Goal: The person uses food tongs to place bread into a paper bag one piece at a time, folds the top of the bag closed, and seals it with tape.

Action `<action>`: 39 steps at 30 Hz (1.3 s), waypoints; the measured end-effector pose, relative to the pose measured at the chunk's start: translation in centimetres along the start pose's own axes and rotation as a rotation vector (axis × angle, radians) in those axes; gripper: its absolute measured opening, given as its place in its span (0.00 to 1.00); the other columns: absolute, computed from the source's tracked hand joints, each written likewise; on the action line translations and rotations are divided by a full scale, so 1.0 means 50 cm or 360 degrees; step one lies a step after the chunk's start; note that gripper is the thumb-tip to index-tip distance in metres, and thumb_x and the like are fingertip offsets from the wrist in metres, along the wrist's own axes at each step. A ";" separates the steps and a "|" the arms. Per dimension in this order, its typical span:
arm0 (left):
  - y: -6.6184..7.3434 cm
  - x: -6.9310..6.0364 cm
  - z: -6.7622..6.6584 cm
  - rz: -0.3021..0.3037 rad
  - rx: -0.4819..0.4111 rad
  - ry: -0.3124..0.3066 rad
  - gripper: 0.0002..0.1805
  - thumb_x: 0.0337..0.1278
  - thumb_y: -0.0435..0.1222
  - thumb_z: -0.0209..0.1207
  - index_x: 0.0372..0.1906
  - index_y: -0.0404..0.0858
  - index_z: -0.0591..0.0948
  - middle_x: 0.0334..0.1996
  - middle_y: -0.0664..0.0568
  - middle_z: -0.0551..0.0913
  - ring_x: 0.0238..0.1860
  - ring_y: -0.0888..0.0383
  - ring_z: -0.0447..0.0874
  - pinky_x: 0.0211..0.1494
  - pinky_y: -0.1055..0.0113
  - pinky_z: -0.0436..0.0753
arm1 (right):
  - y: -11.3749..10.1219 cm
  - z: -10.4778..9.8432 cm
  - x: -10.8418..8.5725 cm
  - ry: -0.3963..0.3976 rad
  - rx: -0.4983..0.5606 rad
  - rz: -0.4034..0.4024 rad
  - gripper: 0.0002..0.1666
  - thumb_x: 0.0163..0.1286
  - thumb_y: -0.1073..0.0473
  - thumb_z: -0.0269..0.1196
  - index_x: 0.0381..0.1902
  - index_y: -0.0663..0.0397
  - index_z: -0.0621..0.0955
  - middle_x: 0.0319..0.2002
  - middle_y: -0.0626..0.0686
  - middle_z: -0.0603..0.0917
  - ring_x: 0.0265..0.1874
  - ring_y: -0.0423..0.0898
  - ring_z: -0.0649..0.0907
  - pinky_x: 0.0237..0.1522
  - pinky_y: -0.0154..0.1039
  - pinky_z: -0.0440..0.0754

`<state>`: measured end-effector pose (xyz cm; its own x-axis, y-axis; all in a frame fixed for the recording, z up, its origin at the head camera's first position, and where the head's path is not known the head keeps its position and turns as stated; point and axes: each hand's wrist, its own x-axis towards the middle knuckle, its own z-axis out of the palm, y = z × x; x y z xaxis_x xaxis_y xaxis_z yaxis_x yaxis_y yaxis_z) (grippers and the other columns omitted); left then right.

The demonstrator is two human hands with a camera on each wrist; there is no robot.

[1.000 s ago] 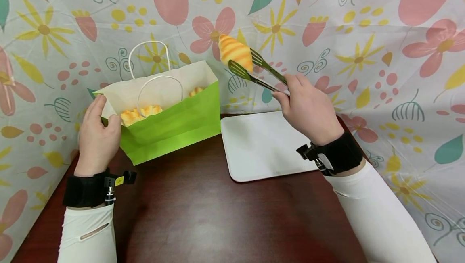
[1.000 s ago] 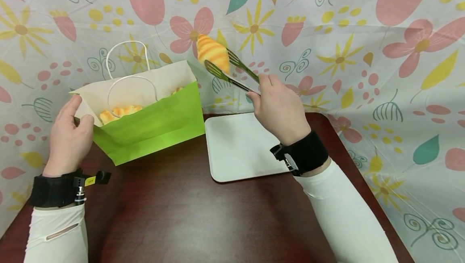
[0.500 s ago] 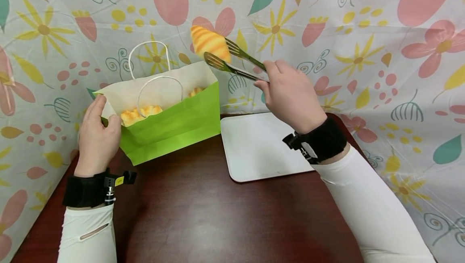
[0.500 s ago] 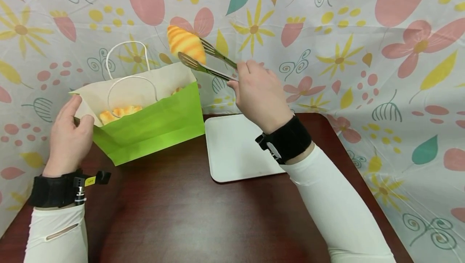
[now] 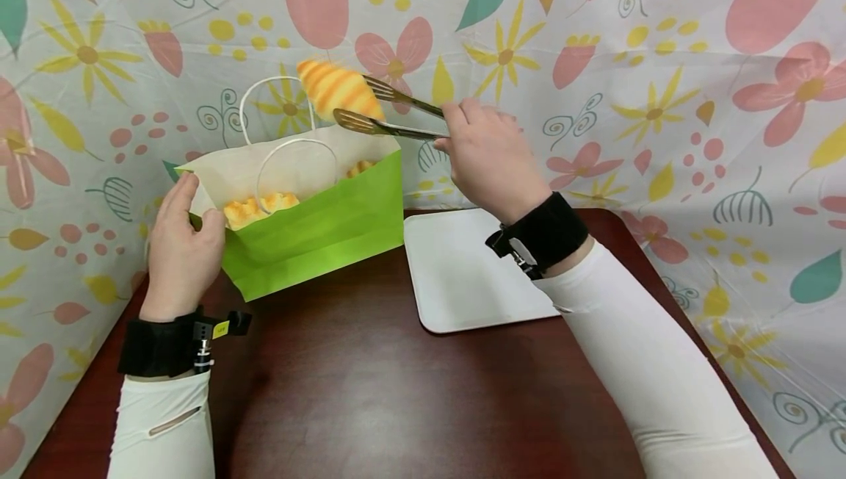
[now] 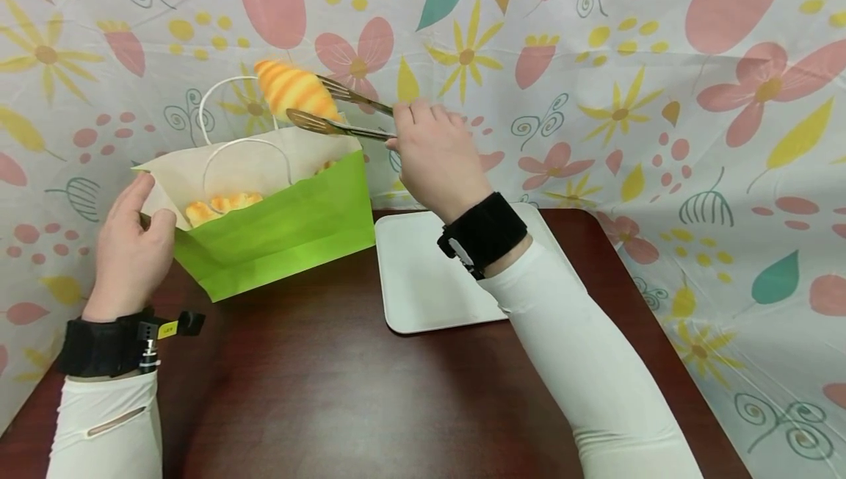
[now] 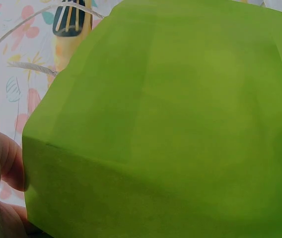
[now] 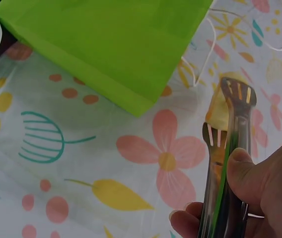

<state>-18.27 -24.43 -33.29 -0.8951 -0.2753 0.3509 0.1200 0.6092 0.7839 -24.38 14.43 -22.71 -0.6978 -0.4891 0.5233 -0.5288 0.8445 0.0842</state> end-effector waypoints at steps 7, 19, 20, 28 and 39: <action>0.000 0.000 0.000 0.0000 -0.0001 -0.0007 0.38 0.72 0.37 0.39 0.86 0.40 0.58 0.86 0.48 0.51 0.85 0.46 0.47 0.84 0.41 0.50 | -0.022 0.020 0.022 -0.0095 -0.0091 -0.0096 0.24 0.82 0.57 0.59 0.67 0.67 0.75 0.52 0.64 0.80 0.55 0.64 0.80 0.65 0.57 0.75; 0.003 -0.001 0.002 -0.0004 -0.0009 -0.0017 0.38 0.72 0.37 0.39 0.86 0.40 0.57 0.86 0.48 0.50 0.85 0.47 0.46 0.85 0.43 0.50 | -0.047 0.042 0.041 -0.0141 -0.0217 -0.0207 0.20 0.82 0.56 0.59 0.62 0.63 0.77 0.49 0.61 0.80 0.51 0.62 0.79 0.74 0.53 0.65; 0.003 -0.001 0.002 -0.0004 -0.0007 -0.0016 0.38 0.72 0.37 0.39 0.86 0.40 0.57 0.86 0.48 0.50 0.85 0.47 0.46 0.85 0.43 0.50 | -0.048 0.042 0.042 -0.0139 -0.0214 -0.0210 0.19 0.82 0.56 0.58 0.62 0.63 0.77 0.48 0.61 0.80 0.51 0.62 0.79 0.74 0.53 0.65; 0.001 -0.004 -0.001 -0.0016 0.0003 -0.0017 0.37 0.73 0.38 0.38 0.86 0.40 0.57 0.86 0.48 0.50 0.85 0.47 0.46 0.85 0.42 0.50 | -0.057 0.045 0.057 -0.0089 -0.0193 -0.0244 0.17 0.82 0.58 0.58 0.61 0.62 0.78 0.49 0.60 0.80 0.50 0.63 0.79 0.77 0.55 0.61; -0.002 -0.001 -0.002 -0.0018 -0.0014 -0.0021 0.37 0.73 0.38 0.39 0.86 0.41 0.57 0.86 0.49 0.50 0.86 0.48 0.46 0.85 0.43 0.50 | -0.046 0.052 0.054 -0.0084 -0.0102 -0.0261 0.19 0.82 0.57 0.59 0.64 0.62 0.77 0.53 0.61 0.80 0.51 0.63 0.79 0.78 0.56 0.59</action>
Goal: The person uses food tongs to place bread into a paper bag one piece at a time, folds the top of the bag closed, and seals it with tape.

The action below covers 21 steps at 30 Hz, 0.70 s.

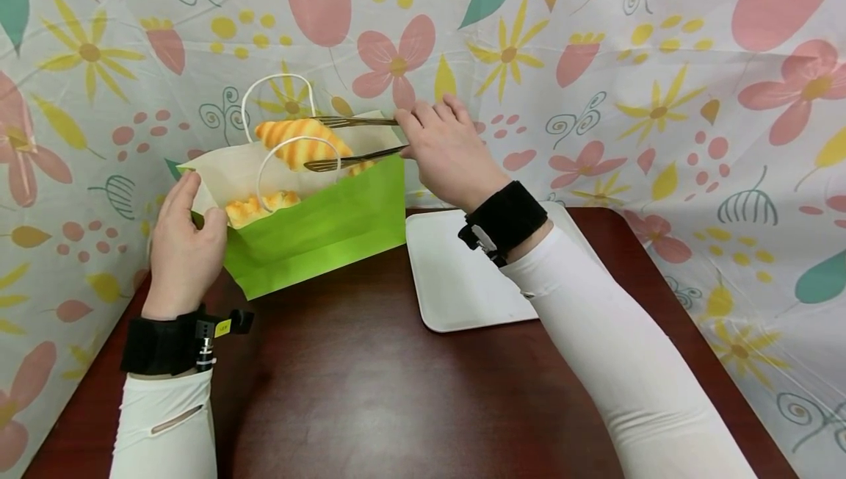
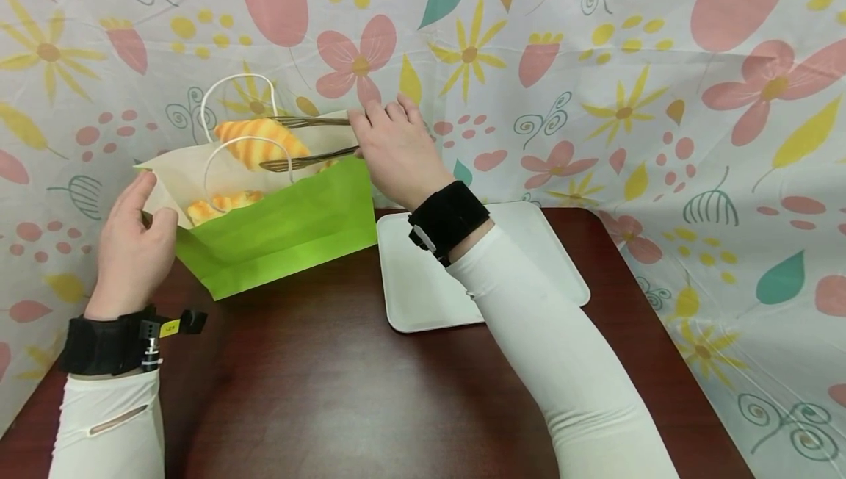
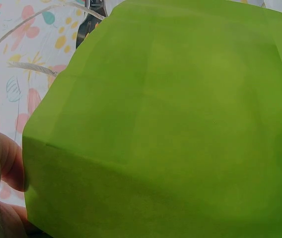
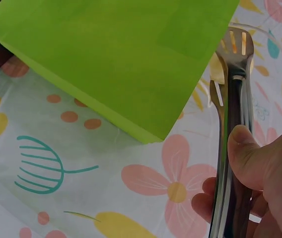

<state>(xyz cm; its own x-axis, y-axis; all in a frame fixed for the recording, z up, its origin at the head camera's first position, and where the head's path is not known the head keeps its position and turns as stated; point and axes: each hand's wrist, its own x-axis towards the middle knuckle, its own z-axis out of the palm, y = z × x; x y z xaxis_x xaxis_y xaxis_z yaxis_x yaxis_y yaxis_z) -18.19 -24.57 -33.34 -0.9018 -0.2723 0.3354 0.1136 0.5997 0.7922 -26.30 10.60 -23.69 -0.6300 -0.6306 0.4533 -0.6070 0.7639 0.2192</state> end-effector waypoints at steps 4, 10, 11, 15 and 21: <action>0.000 0.002 0.001 0.0000 0.0003 -0.0002 0.37 0.73 0.38 0.39 0.86 0.41 0.57 0.86 0.49 0.50 0.86 0.48 0.46 0.85 0.43 0.50 | 0.007 0.002 -0.004 -0.0033 0.0038 -0.0013 0.22 0.82 0.57 0.59 0.67 0.62 0.76 0.54 0.61 0.80 0.53 0.62 0.78 0.79 0.57 0.57; -0.001 0.003 0.001 0.0004 0.0002 -0.0002 0.37 0.72 0.37 0.39 0.86 0.41 0.57 0.86 0.49 0.51 0.86 0.48 0.46 0.85 0.44 0.50 | 0.016 0.001 -0.010 -0.0089 0.0102 -0.0034 0.25 0.82 0.57 0.59 0.71 0.61 0.74 0.55 0.60 0.79 0.55 0.61 0.76 0.80 0.57 0.54; -0.001 0.003 0.001 0.0005 0.0001 -0.0003 0.37 0.72 0.37 0.39 0.86 0.41 0.57 0.86 0.49 0.51 0.86 0.48 0.46 0.85 0.44 0.50 | 0.017 0.001 -0.011 -0.0096 0.0113 -0.0036 0.25 0.82 0.56 0.60 0.71 0.60 0.74 0.55 0.60 0.79 0.56 0.60 0.76 0.80 0.57 0.54; 0.000 0.003 0.001 0.0014 0.0003 0.0003 0.38 0.72 0.37 0.39 0.86 0.40 0.58 0.86 0.49 0.51 0.85 0.47 0.47 0.85 0.44 0.50 | 0.020 0.000 -0.012 -0.0123 0.0124 -0.0059 0.27 0.81 0.56 0.61 0.72 0.59 0.74 0.56 0.59 0.80 0.60 0.59 0.77 0.80 0.58 0.54; 0.001 0.002 0.000 0.0014 0.0008 0.0004 0.38 0.71 0.37 0.38 0.86 0.40 0.58 0.86 0.48 0.51 0.85 0.48 0.47 0.85 0.45 0.50 | 0.018 0.001 -0.009 -0.0196 0.0102 -0.0067 0.29 0.81 0.57 0.61 0.75 0.57 0.73 0.58 0.58 0.80 0.63 0.59 0.76 0.80 0.58 0.53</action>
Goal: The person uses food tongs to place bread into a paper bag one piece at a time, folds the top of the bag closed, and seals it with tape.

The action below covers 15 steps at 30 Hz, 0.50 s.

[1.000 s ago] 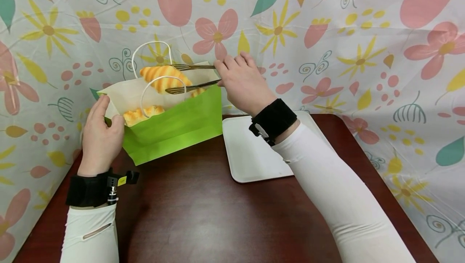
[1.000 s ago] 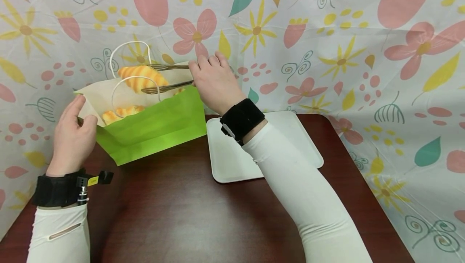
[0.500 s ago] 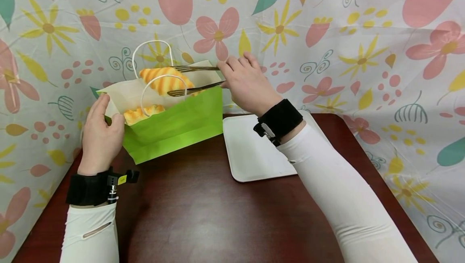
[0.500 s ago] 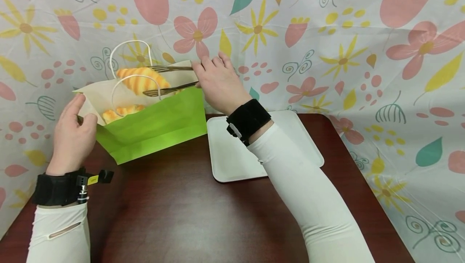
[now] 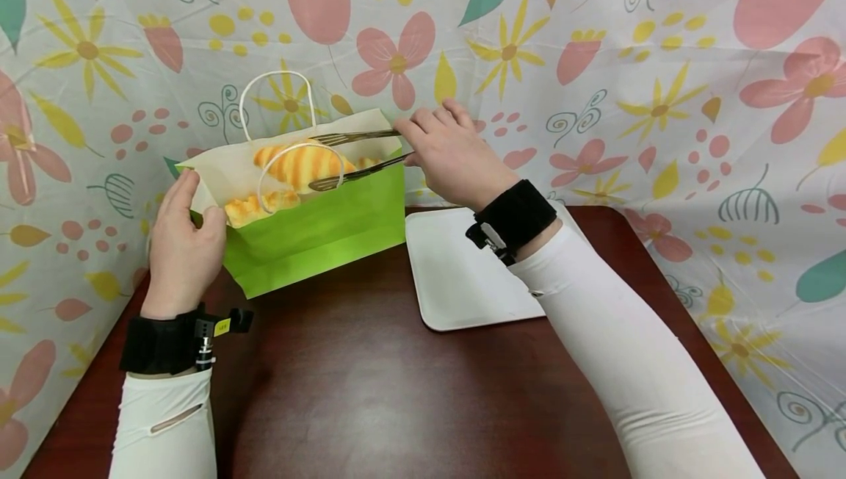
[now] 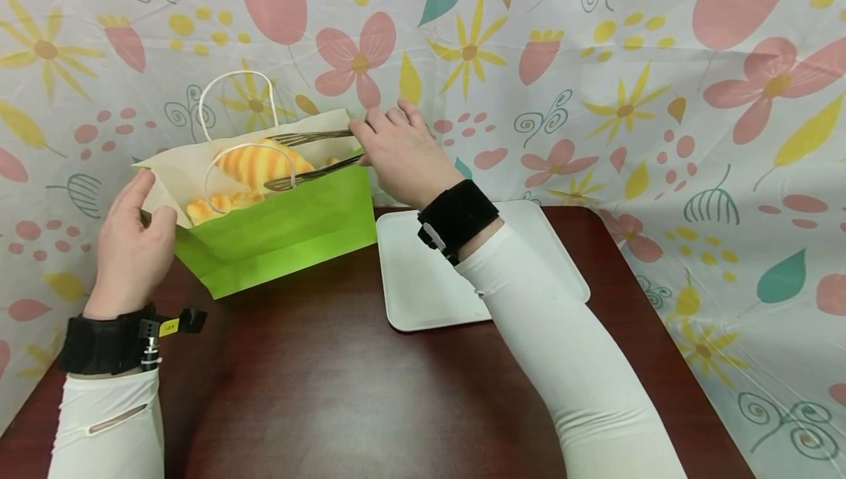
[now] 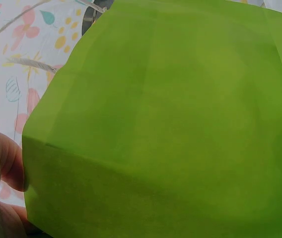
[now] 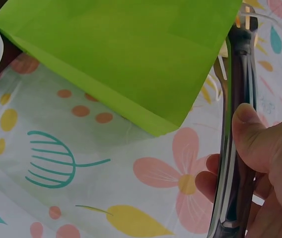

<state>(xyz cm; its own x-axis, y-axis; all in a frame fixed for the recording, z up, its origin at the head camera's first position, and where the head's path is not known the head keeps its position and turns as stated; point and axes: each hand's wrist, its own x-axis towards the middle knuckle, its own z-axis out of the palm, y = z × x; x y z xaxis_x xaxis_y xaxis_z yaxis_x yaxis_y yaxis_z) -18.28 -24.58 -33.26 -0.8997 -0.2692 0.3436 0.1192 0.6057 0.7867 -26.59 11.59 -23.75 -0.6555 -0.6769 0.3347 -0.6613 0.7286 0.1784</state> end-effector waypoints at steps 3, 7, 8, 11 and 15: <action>0.000 0.000 0.000 -0.0016 0.0007 -0.0007 0.38 0.71 0.37 0.38 0.86 0.40 0.57 0.86 0.48 0.50 0.86 0.48 0.46 0.85 0.45 0.50 | -0.002 -0.001 0.002 -0.0031 -0.0018 0.0004 0.29 0.81 0.57 0.61 0.75 0.57 0.73 0.59 0.58 0.79 0.63 0.59 0.76 0.81 0.58 0.51; 0.001 0.000 0.000 -0.0026 0.0008 -0.0005 0.38 0.71 0.37 0.38 0.86 0.41 0.57 0.86 0.49 0.50 0.86 0.49 0.46 0.85 0.46 0.50 | -0.008 -0.005 0.006 -0.0069 -0.0065 0.0002 0.28 0.81 0.58 0.60 0.75 0.57 0.73 0.60 0.59 0.80 0.63 0.60 0.76 0.82 0.59 0.50; 0.001 0.001 0.000 -0.0026 0.0008 -0.0005 0.38 0.71 0.37 0.38 0.86 0.41 0.57 0.86 0.49 0.50 0.86 0.49 0.46 0.85 0.46 0.50 | -0.009 -0.006 0.007 -0.0085 -0.0078 0.0001 0.28 0.82 0.58 0.60 0.75 0.57 0.73 0.60 0.59 0.80 0.63 0.60 0.76 0.82 0.59 0.50; 0.001 0.001 0.001 -0.0024 0.0007 -0.0010 0.38 0.71 0.36 0.38 0.86 0.41 0.57 0.86 0.49 0.50 0.86 0.49 0.46 0.85 0.45 0.50 | -0.017 -0.010 0.009 -0.0132 -0.0123 -0.0008 0.26 0.82 0.61 0.58 0.74 0.57 0.74 0.59 0.60 0.80 0.62 0.60 0.77 0.82 0.59 0.50; 0.000 0.002 0.001 -0.0027 0.0006 -0.0018 0.38 0.71 0.36 0.38 0.86 0.41 0.56 0.86 0.49 0.50 0.86 0.49 0.45 0.85 0.45 0.49 | -0.028 -0.013 0.012 -0.0161 -0.0180 -0.0024 0.24 0.82 0.61 0.58 0.71 0.59 0.75 0.57 0.61 0.80 0.61 0.61 0.77 0.83 0.59 0.50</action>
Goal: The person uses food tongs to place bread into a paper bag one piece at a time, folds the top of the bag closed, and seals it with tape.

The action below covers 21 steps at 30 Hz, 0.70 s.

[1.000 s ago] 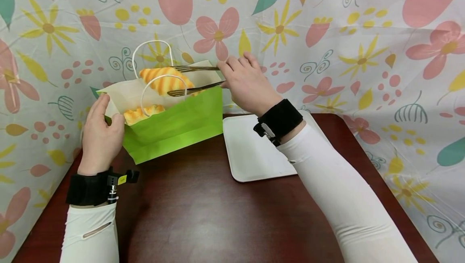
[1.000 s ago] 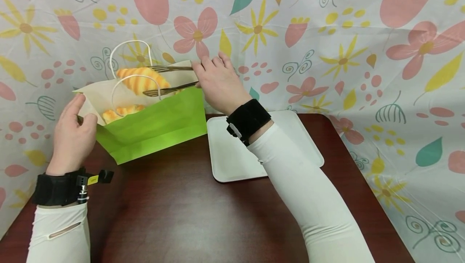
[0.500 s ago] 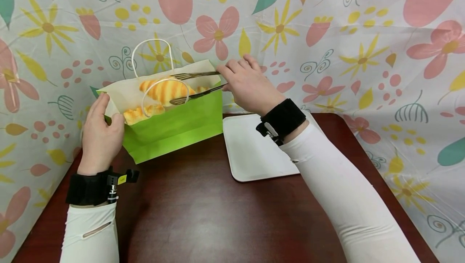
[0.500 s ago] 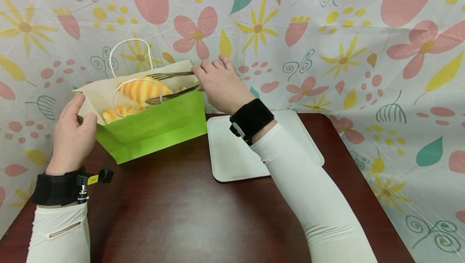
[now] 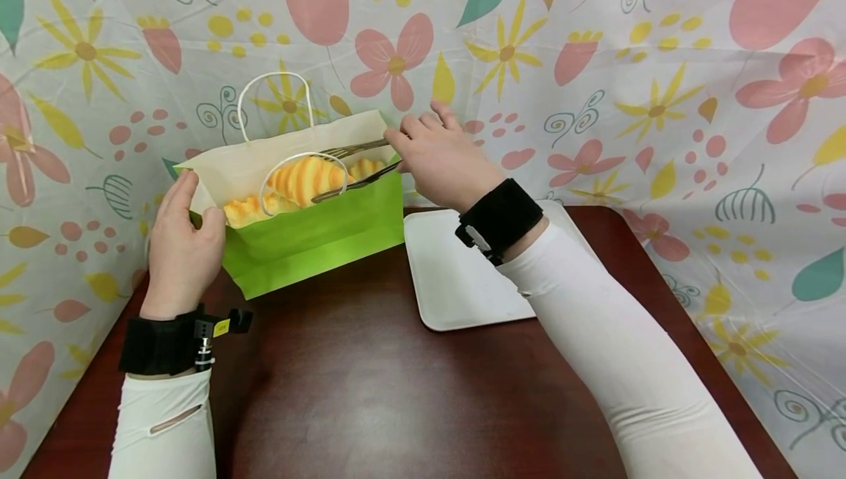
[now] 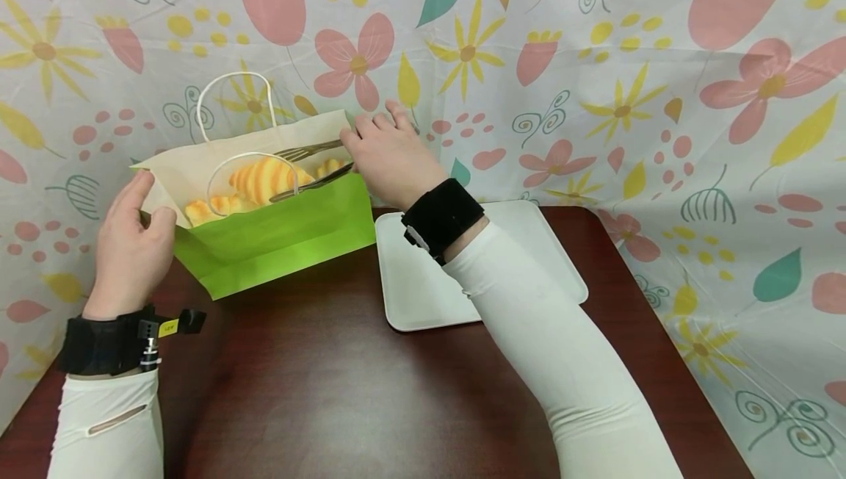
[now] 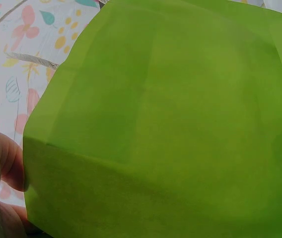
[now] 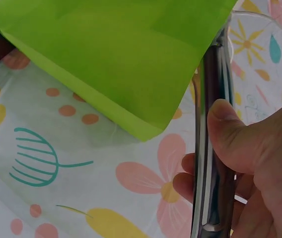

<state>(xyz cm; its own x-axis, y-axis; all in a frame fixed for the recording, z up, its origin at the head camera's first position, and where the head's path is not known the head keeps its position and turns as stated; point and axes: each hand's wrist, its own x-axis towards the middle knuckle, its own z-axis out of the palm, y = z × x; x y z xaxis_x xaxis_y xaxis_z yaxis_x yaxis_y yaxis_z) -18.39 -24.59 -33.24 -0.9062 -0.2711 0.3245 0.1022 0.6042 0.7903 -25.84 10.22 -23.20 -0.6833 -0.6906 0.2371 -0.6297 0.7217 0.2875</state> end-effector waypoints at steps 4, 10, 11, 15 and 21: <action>-0.001 0.000 0.000 0.0002 -0.0005 0.0001 0.38 0.71 0.36 0.38 0.86 0.41 0.56 0.86 0.49 0.50 0.86 0.49 0.45 0.85 0.45 0.49 | -0.010 -0.001 0.003 0.0002 -0.0048 -0.0014 0.23 0.81 0.59 0.60 0.68 0.60 0.76 0.56 0.61 0.80 0.60 0.61 0.78 0.82 0.60 0.52; -0.001 0.000 0.002 0.0013 -0.0018 0.0014 0.38 0.70 0.36 0.38 0.86 0.40 0.57 0.86 0.49 0.50 0.86 0.49 0.46 0.85 0.45 0.49 | -0.018 -0.004 0.003 0.0001 -0.0093 -0.0003 0.24 0.80 0.59 0.62 0.68 0.62 0.77 0.55 0.62 0.81 0.59 0.62 0.79 0.82 0.61 0.53; -0.001 0.000 0.002 0.0014 -0.0018 0.0016 0.38 0.70 0.36 0.38 0.86 0.40 0.57 0.86 0.49 0.50 0.86 0.49 0.46 0.85 0.45 0.49 | -0.019 -0.005 0.003 -0.0003 -0.0090 0.0003 0.24 0.80 0.60 0.62 0.69 0.62 0.77 0.55 0.62 0.81 0.59 0.62 0.79 0.82 0.61 0.53; 0.000 0.000 0.002 0.0027 -0.0016 0.0028 0.38 0.70 0.36 0.38 0.86 0.40 0.58 0.86 0.48 0.51 0.85 0.48 0.47 0.85 0.45 0.49 | -0.021 -0.008 0.002 -0.0041 -0.0077 0.0020 0.26 0.81 0.59 0.60 0.72 0.62 0.75 0.58 0.63 0.80 0.62 0.62 0.78 0.82 0.60 0.52; -0.002 -0.002 0.002 0.0029 -0.0021 0.0025 0.38 0.71 0.36 0.38 0.86 0.39 0.58 0.86 0.49 0.51 0.86 0.49 0.46 0.85 0.46 0.49 | -0.025 -0.009 -0.002 -0.0060 -0.0077 0.0027 0.30 0.80 0.59 0.60 0.75 0.63 0.73 0.62 0.64 0.79 0.64 0.62 0.78 0.82 0.60 0.52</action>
<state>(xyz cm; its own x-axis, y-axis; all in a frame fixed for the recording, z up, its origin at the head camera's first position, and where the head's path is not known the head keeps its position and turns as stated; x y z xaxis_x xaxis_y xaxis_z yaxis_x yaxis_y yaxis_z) -18.37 -24.54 -33.40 -0.8976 -0.2717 0.3470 0.1243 0.5994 0.7908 -24.83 9.34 -23.16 -0.7076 -0.6756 0.2073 -0.6000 0.7293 0.3287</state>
